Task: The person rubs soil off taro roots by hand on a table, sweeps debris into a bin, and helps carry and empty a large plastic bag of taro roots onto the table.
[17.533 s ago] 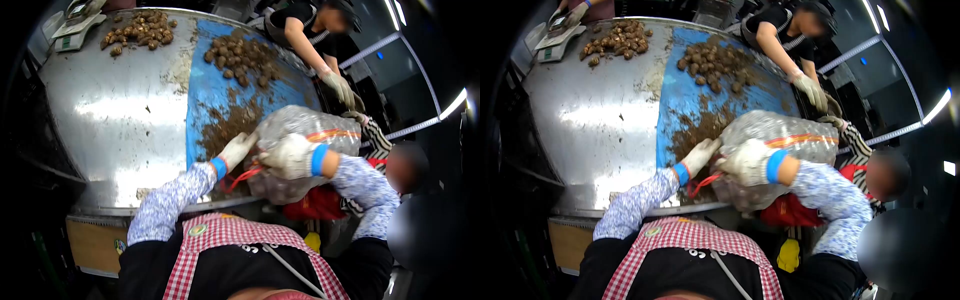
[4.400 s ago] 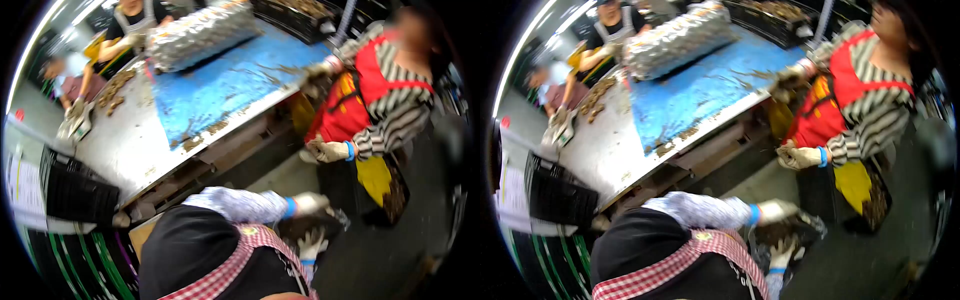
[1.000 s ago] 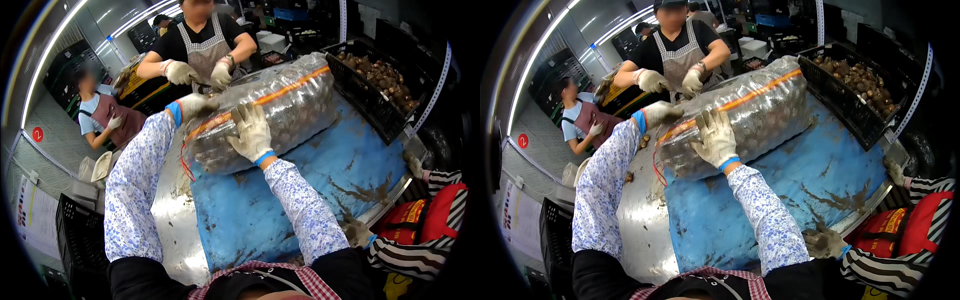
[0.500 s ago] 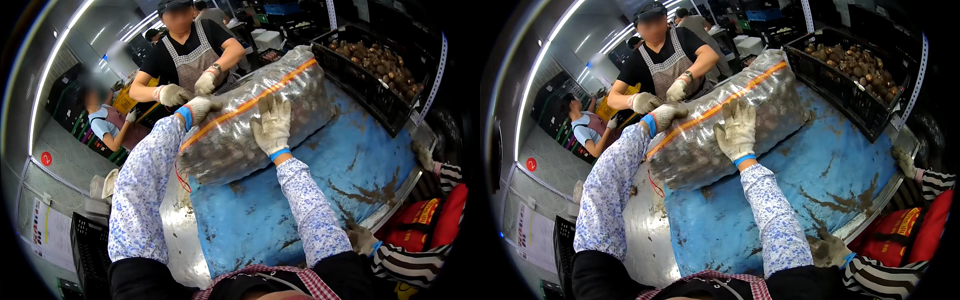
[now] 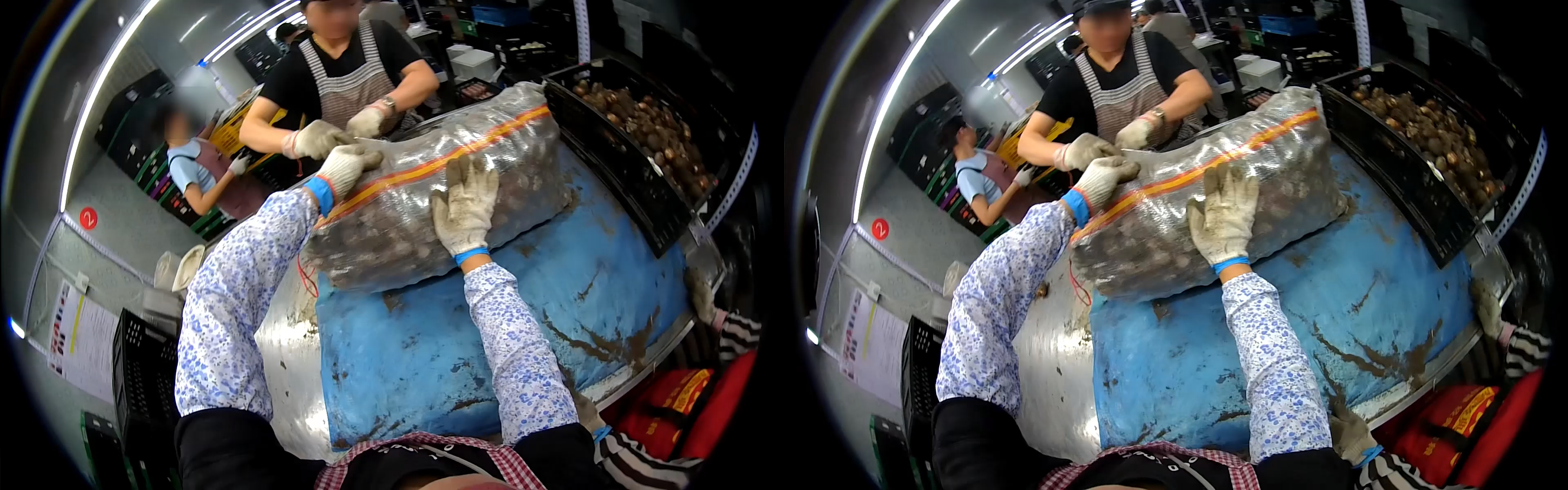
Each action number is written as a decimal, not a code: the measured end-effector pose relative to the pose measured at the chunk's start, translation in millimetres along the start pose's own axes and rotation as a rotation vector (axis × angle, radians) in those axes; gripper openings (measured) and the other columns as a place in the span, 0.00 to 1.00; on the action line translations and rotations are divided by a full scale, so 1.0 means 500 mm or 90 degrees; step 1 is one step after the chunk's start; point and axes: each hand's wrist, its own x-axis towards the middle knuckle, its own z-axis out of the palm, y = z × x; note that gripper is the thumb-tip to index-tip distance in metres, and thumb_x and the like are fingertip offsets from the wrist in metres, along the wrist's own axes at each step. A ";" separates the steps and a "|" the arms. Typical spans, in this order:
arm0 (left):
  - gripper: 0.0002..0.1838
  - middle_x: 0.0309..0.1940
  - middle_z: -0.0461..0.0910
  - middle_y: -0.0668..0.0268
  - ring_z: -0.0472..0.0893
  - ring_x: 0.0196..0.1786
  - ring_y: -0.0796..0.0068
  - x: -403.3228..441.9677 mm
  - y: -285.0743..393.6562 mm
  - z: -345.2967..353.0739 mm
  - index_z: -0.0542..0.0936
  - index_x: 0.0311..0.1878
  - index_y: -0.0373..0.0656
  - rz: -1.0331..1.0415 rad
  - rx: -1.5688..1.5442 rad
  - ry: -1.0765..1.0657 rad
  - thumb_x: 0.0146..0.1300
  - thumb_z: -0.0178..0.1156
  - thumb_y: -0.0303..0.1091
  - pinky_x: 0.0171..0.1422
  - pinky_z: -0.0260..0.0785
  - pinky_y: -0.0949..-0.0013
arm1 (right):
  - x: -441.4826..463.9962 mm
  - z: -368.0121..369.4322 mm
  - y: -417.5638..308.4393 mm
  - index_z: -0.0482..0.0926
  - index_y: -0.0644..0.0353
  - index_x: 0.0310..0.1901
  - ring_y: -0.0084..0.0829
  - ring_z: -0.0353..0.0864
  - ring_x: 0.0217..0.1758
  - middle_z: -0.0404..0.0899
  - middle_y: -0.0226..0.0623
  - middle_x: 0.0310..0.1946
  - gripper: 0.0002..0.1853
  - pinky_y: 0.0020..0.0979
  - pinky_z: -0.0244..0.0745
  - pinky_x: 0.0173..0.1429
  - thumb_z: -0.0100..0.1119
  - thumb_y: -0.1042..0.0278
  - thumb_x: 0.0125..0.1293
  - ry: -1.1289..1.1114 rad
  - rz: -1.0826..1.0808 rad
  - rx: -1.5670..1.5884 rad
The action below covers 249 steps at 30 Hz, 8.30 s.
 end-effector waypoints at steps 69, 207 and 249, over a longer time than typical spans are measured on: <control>0.15 0.34 0.80 0.68 0.78 0.35 0.76 0.374 -0.083 0.023 0.79 0.47 0.40 -0.179 0.089 -0.063 0.64 0.63 0.40 0.38 0.70 0.74 | 0.074 0.055 0.010 0.67 0.59 0.65 0.45 0.53 0.73 0.65 0.42 0.66 0.32 0.54 0.31 0.79 0.48 0.47 0.63 -0.006 0.006 -0.017; 0.13 0.34 0.81 0.64 0.78 0.35 0.76 0.275 0.064 0.250 0.81 0.41 0.33 0.046 0.019 -0.057 0.60 0.61 0.34 0.38 0.71 0.69 | 0.106 0.028 0.169 0.62 0.53 0.69 0.52 0.48 0.76 0.56 0.52 0.70 0.34 0.52 0.37 0.78 0.54 0.50 0.63 -0.016 0.096 -0.084; 0.20 0.35 0.82 0.62 0.76 0.35 0.76 0.157 0.122 0.208 0.83 0.39 0.34 0.160 0.257 -0.109 0.61 0.60 0.47 0.41 0.69 0.69 | 0.100 0.024 0.161 0.66 0.52 0.65 0.50 0.55 0.72 0.62 0.47 0.66 0.30 0.52 0.44 0.76 0.57 0.55 0.62 0.042 0.071 -0.063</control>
